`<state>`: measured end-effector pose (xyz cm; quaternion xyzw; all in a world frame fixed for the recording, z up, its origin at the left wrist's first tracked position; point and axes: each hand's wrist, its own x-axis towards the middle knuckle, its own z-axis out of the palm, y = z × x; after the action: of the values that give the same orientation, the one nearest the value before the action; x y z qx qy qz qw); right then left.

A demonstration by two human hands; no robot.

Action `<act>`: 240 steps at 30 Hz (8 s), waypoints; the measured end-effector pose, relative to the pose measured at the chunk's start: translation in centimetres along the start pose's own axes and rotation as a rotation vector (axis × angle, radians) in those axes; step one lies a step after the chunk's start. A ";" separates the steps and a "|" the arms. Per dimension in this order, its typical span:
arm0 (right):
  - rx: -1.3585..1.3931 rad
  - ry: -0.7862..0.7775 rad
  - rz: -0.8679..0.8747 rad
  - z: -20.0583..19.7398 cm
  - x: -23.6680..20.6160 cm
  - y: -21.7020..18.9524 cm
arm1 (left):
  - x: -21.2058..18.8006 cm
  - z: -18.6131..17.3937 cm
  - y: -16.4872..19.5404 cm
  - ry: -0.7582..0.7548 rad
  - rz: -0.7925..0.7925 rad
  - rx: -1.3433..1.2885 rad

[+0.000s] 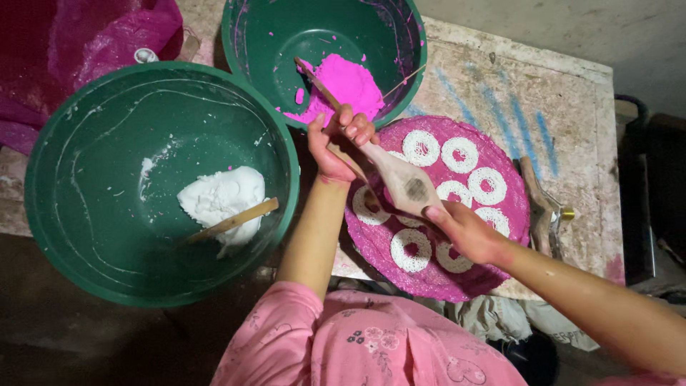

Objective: The person packs white paste into a handheld wooden press mold, clamps it to form a small ring-shaped piece, and ejects the molded piece onto a pink board with other finished pieces. They repeat the molding cycle, occasionally adding pink material to pieces and arranging the finished rings on the board.

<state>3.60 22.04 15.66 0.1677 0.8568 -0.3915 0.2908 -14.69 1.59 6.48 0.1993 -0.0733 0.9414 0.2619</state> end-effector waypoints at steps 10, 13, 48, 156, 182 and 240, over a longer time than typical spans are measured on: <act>-0.088 0.069 -0.191 0.3 1.3 1.2 | 0.2 1.3 0.0 -0.031 0.017 0.057; 0.185 -0.117 -0.307 0.4 0.9 3.2 | 0.3 3.2 0.0 -0.036 -0.082 0.164; 0.292 0.035 0.098 1.2 -10.2 9.0 | -4.1 2.2 -10.4 0.199 -0.202 -0.138; -0.054 0.629 0.061 -9.6 -7.5 9.6 | 11.1 -0.1 -21.6 0.356 -0.277 -0.038; -0.037 0.519 -1.017 -12.5 -10.0 1.2 | 11.0 19.2 -6.3 -0.658 -0.419 1.325; -1.567 0.143 -0.411 -1.0 24.6 -22.5 | 4.4 -2.5 14.7 0.108 0.567 2.155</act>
<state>-27.42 9.95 13.63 -0.2207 0.9122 0.2879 0.1904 -26.68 -8.33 5.56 0.2572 0.7504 0.5462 -0.2692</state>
